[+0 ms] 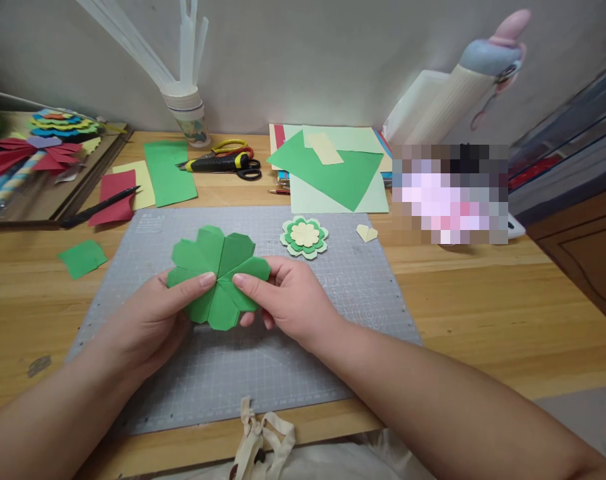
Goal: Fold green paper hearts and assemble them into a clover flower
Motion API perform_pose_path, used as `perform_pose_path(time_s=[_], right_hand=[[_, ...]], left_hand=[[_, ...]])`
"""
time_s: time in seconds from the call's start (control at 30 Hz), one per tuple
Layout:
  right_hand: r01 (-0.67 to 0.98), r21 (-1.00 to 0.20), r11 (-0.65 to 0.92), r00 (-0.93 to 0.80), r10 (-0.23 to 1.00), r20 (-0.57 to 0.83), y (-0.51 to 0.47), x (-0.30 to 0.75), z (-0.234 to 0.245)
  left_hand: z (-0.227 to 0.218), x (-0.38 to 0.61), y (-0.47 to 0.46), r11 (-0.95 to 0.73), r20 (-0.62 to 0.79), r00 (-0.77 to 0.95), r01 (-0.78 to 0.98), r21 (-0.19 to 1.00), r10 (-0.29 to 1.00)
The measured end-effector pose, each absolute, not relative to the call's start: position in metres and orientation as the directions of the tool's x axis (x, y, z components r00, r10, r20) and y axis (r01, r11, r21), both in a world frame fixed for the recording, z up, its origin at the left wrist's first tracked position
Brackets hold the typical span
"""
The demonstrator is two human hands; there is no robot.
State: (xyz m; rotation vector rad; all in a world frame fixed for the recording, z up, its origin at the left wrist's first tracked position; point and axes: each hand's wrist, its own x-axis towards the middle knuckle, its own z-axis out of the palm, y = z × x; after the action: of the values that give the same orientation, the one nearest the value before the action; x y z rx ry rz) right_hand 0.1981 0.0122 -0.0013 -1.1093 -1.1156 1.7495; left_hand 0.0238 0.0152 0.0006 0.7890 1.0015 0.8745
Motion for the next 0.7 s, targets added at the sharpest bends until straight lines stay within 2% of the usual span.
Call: perform_pose_path(time_s=[0.27,0.5,0.7], right_hand=[[-0.125,-0.939,-0.32,-0.303,0.914,-0.27,0.0109,0.1979,-0.0004],[-0.113,-0.949,-0.294,-0.289,0.924,-0.252,0.0084,0.1974,0.0005],[-0.105,-0.943,-0.317,-0.309,0.911,-0.272,0.0081,0.1959,0.0042]], left_hand=[[0.0023,0.0234,0.0154,0.432,-0.341,0.331,-0.259,0.864,0.88],[0.0018,0.0256,0.0124,0.438,-0.389,0.22,-0.26,0.86,0.894],[0.0032,0.0257,0.0121,0.376,-0.348,0.153,-0.234,0.896,0.925]])
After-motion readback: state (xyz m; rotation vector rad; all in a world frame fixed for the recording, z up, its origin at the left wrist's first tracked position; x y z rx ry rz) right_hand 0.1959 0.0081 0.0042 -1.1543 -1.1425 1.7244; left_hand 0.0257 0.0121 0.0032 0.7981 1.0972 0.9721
